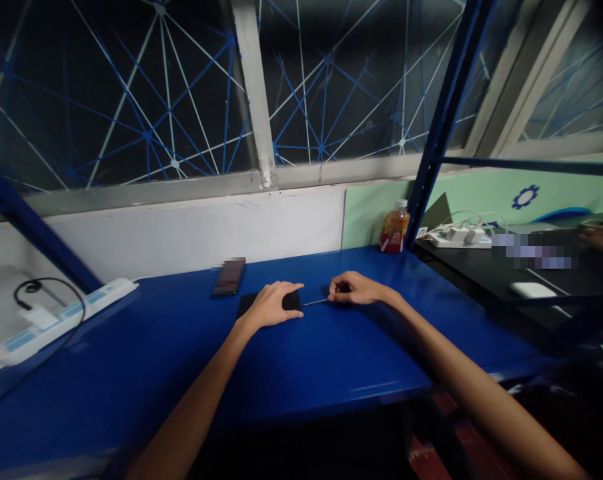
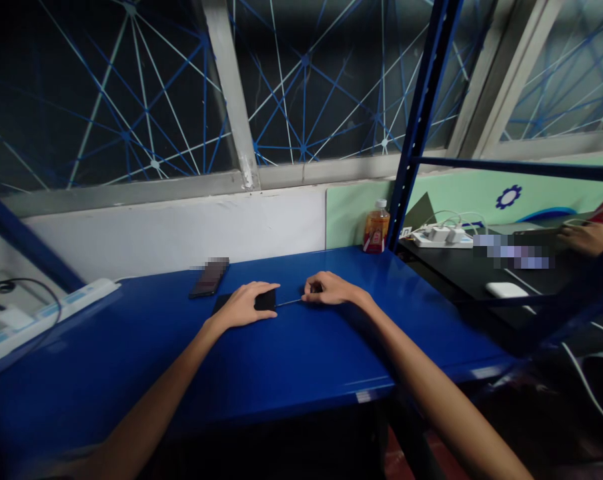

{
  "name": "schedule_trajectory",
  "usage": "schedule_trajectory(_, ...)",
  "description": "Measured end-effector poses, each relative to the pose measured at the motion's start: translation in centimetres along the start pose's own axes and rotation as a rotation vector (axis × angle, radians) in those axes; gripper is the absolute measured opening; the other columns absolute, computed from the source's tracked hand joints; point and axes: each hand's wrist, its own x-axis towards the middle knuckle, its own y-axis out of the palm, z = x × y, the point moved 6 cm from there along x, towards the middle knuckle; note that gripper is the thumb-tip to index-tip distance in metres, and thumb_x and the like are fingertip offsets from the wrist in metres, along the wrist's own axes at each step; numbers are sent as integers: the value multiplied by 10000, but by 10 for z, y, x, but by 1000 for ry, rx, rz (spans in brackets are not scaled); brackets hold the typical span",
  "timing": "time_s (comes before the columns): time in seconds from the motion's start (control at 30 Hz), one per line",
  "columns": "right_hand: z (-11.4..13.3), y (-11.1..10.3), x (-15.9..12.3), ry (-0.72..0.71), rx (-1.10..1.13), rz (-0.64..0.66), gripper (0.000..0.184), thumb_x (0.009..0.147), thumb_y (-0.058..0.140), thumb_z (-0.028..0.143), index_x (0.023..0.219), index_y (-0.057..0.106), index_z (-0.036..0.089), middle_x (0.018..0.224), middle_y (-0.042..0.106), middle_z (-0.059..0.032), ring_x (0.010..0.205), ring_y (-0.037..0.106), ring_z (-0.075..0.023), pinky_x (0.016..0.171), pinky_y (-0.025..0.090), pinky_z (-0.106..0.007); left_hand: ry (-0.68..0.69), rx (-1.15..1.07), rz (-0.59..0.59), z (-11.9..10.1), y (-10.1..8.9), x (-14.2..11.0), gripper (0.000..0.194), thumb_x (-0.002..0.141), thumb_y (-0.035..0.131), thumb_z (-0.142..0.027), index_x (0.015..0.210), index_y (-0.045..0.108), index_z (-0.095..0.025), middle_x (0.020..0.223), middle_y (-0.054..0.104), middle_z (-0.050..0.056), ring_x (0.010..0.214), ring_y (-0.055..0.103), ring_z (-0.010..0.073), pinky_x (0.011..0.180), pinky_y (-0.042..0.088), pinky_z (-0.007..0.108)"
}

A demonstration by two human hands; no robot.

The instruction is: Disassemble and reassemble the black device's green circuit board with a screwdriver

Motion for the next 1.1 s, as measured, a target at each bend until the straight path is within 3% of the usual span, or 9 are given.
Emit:
schedule_trajectory(0.37, 2, 1, 0, 4, 32, -2, 369, 601, 755, 484, 698, 636, 149, 615, 580, 17, 530, 490, -103, 512, 349, -223, 9, 0, -5, 0, 0, 0, 631, 751, 623, -562, 1309, 485, -302, 1310, 541, 81, 1170, 503, 310, 943, 407, 462)
schedule_trajectory(0.5, -1, 9, 0, 59, 136, 63, 389, 633, 741, 464, 812, 573, 163, 603, 567, 33, 444, 489, -95, 457, 345, -217, 13, 7, -5, -1, 0, 0, 629, 751, 621, -565, 1303, 494, -291, 1304, 545, 84, 1167, 505, 306, 946, 408, 450)
schedule_trajectory(0.77, 8, 3, 1, 35, -34, -47, 342, 804, 562, 482, 807, 628, 146, 624, 621, -17, 539, 509, -115, 521, 325, -229, 11, 13, -10, -1, 1, 0, 621, 747, 631, -557, 1290, 510, -281, 1297, 549, 85, 1156, 514, 307, 951, 404, 443)
schedule_trajectory(1.1, 2, 2, 2, 22, -247, -48, 436, 760, 573, 584, 733, 703, 168, 592, 595, -5, 512, 430, -106, 518, 266, -249, 5, 8, -6, -1, 0, 0, 621, 749, 623, -565, 1291, 505, -285, 1302, 549, 83, 1156, 513, 303, 947, 399, 454)
